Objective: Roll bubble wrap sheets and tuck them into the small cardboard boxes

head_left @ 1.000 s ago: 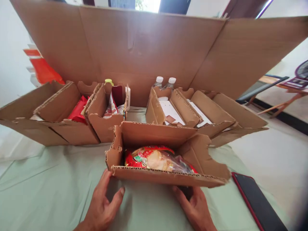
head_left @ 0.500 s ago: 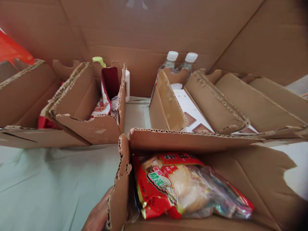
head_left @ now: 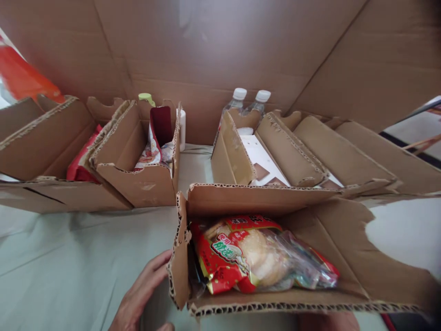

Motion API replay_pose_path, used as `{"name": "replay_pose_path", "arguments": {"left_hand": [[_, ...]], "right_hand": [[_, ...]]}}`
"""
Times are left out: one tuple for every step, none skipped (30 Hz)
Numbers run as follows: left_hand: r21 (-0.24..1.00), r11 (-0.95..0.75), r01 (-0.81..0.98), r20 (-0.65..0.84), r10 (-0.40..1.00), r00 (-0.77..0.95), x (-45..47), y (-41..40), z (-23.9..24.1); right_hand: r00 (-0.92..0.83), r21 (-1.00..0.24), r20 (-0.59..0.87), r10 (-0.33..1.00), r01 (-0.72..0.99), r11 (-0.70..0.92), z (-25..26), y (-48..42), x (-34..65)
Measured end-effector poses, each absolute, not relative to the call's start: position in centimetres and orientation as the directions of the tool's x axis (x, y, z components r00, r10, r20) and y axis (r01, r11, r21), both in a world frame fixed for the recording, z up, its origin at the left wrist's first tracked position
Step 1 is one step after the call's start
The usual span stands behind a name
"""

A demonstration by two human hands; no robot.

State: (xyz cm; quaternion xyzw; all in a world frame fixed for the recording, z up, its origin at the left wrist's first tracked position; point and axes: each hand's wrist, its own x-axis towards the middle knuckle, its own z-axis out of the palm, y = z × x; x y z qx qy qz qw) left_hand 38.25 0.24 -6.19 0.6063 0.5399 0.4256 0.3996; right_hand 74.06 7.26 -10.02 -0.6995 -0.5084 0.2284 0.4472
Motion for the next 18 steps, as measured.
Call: {"name": "replay_pose_path", "arguments": {"left_hand": [[0.941, -0.101, 0.322, 0.08, 0.994, 0.076, 38.3, 0.3, -5.9], [0.939, -0.099, 0.328, 0.07, 0.993, 0.098, 38.3, 0.4, -5.7], [0.938, -0.098, 0.333, 0.061, 0.991, 0.121, 38.4, 0.5, -5.4], [0.937, -0.099, 0.335, 0.053, 0.989, 0.141, 38.6, 0.7, -5.1], [0.938, -0.1, 0.333, 0.05, 0.987, 0.155, 38.7, 0.9, -4.9], [0.939, -0.103, 0.329, 0.05, 0.985, 0.163, 38.9, 1.1, -4.7], [0.94, -0.108, 0.324, 0.054, 0.984, 0.17, 39.1, 1.3, -4.5], [0.941, -0.113, 0.32, 0.057, 0.982, 0.179, 39.3, 1.4, -4.3], [0.942, -0.118, 0.315, 0.06, 0.98, 0.188, 39.4, 1.6, -4.3], [0.942, -0.124, 0.311, 0.063, 0.978, 0.198, 39.5, 1.6, -4.3], [0.942, -0.13, 0.308, 0.066, 0.976, 0.208, 39.6, 1.6, -4.3], [0.943, -0.135, 0.305, 0.069, 0.973, 0.218, 39.7, 1.4, -4.4], [0.943, -0.14, 0.303, 0.071, 0.971, 0.229, 39.7, 1.2, -4.5], [0.943, -0.146, 0.3, 0.074, 0.968, 0.238, 39.7, 1.0, -4.7], [0.942, -0.152, 0.298, 0.078, 0.966, 0.246, 39.7, 0.7, -4.9], [0.942, -0.157, 0.296, 0.081, 0.964, 0.253, 39.7, 0.5, -5.1], [0.942, -0.161, 0.294, 0.084, 0.962, 0.258, 39.6, 0.4, -5.3], [0.942, -0.163, 0.293, 0.085, 0.961, 0.262, 39.6, 0.3, -5.4]], "right_hand": [[0.356, -0.831, 0.145, 0.923, 0.551, -0.082, -9.7, 7.5, 74.1], [0.33, -0.801, 0.151, 0.932, 0.593, -0.08, -9.3, 7.7, 74.1], [0.302, -0.771, 0.157, 0.94, 0.632, -0.075, -8.9, 7.8, 74.1], [0.277, -0.743, 0.163, 0.947, 0.666, -0.067, -8.5, 7.8, 74.1], [0.257, -0.718, 0.167, 0.952, 0.694, -0.062, -8.2, 7.8, 74.0], [0.239, -0.687, 0.168, 0.956, 0.724, -0.06, -7.9, 7.7, 73.9], [0.227, -0.655, 0.17, 0.959, 0.753, -0.062, -7.6, 7.7, 73.8], [0.223, -0.629, 0.17, 0.96, 0.775, -0.069, -7.5, 7.6, 73.7], [0.232, -0.612, 0.174, 0.957, 0.787, -0.079, -7.5, 7.6, 73.7], [0.253, -0.615, 0.185, 0.95, 0.784, -0.089, -7.6, 7.6, 73.6], [0.282, -0.638, 0.2, 0.938, 0.764, -0.094, -7.7, 7.6, 73.6], [0.316, -0.674, 0.216, 0.924, 0.732, -0.093, -7.9, 7.7, 73.5], [0.348, -0.716, 0.227, 0.91, 0.693, -0.086, -8.0, 7.8, 73.3], [0.374, -0.756, 0.236, 0.897, 0.651, -0.073, -8.1, 7.9, 73.2], [0.39, -0.787, 0.24, 0.889, 0.614, -0.056, -8.1, 8.0, 72.9], [0.395, -0.809, 0.24, 0.887, 0.586, -0.042, -7.9, 8.1, 72.7], [0.398, -0.822, 0.244, 0.884, 0.569, -0.029, -7.7, 8.1, 72.5], [0.402, -0.827, 0.252, 0.881, 0.561, -0.019, -7.4, 8.1, 72.3]]}}
